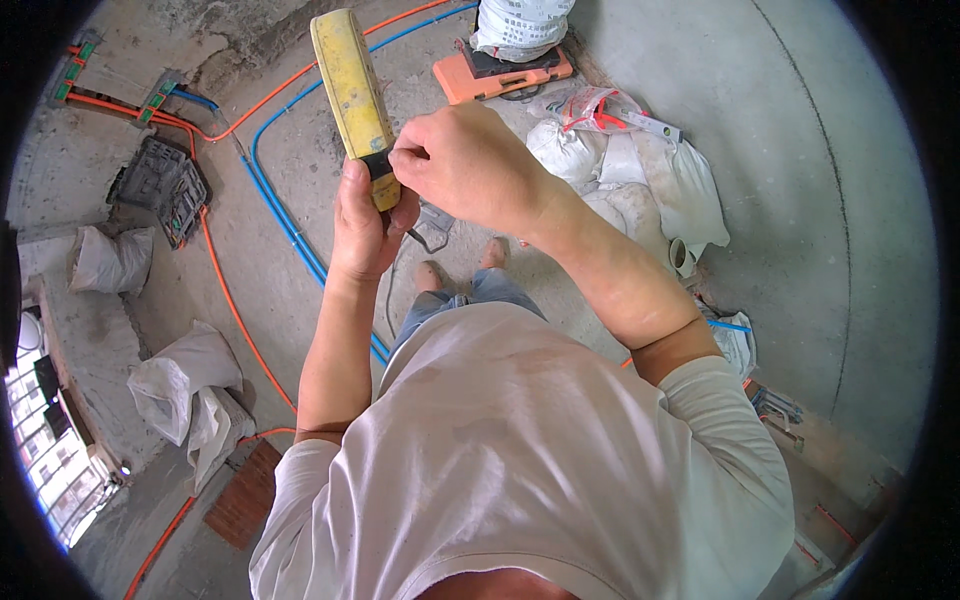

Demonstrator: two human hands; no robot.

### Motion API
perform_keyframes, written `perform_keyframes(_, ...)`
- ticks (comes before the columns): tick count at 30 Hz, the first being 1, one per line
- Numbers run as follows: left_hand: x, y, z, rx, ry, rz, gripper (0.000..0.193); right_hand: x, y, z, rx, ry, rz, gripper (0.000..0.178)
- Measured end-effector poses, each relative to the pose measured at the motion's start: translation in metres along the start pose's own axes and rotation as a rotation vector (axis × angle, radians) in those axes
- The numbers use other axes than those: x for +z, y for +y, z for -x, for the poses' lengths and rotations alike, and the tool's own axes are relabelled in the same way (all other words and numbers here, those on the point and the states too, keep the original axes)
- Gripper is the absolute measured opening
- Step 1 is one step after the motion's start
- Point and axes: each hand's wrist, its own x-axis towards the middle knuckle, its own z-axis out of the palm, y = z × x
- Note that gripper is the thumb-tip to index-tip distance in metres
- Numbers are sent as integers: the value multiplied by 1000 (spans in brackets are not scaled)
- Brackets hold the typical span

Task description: Repairing or reassembling a yellow extension cord power strip using a screwdriver.

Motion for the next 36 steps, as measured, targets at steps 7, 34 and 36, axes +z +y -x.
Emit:
perform_keyframes(7,0,-2,4,48,132,-291,41,9,8,4,-39,79,127,10)
perform_keyframes(34,7,-25,7,27,125,-312,38,16,41,28,106,119,-153,15)
perform_keyframes(36,4,-27,9,1,95,-322,40,17,43,29,111,126,-189,15)
